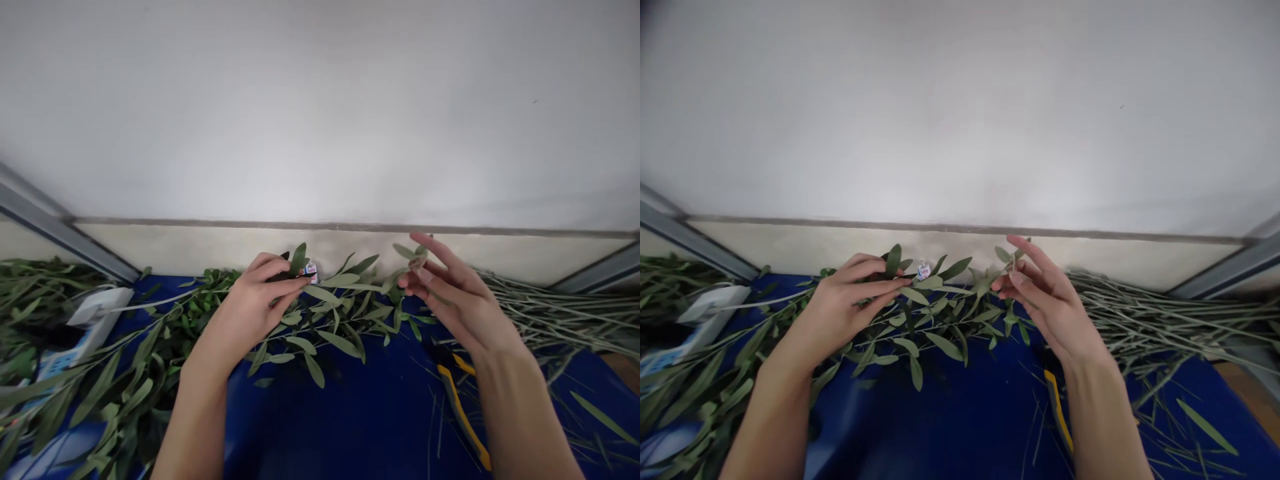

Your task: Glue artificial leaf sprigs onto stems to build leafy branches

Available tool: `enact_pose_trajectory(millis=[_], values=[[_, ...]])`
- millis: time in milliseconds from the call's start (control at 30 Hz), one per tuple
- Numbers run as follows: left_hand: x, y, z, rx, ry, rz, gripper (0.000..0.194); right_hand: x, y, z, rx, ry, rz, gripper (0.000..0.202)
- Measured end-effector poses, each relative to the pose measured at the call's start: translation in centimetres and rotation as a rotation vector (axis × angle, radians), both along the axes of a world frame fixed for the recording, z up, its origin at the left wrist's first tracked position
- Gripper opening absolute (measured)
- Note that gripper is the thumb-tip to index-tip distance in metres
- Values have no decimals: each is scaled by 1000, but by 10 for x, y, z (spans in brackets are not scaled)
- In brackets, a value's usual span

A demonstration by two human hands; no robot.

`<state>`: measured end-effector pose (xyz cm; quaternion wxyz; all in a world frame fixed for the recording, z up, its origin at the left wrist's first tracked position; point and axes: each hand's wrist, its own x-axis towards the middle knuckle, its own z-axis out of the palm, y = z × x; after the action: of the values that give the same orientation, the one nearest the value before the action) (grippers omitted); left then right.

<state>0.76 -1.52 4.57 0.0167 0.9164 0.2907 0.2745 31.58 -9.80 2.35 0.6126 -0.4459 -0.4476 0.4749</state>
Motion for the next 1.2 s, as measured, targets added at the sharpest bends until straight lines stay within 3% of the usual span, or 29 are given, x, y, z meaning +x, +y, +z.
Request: enact_pose_trajectory(millis=[167,233,400,533,633,767,967,1200], values=[[-2,-1,-5,112,-28,1,27,-5,7,-13,50,-111,-40,15],[1,0,-8,180,-44,-15,34,-1,10,-14,105,-229,-95,14],[11,1,-15,339,-70,-39,49,8,-2,2,312,-649,-250,14],[18,1,-16,424,-89,-60,54,9,-21,16,448,-609,-215,22],[22,-1,-15,440,-113,-90,51,7,-27,21,401,-727,-213,27],[29,-4,-12,460,-158,-115,42,1,-21,24,354,-821,-132,12],[40,-8,-5,508,-222,-114,29,-14,-12,22,313,-765,-98,13],[37,-7,-10,457,-246,-123,39,-21,-5,17,310,-703,-84,11]])
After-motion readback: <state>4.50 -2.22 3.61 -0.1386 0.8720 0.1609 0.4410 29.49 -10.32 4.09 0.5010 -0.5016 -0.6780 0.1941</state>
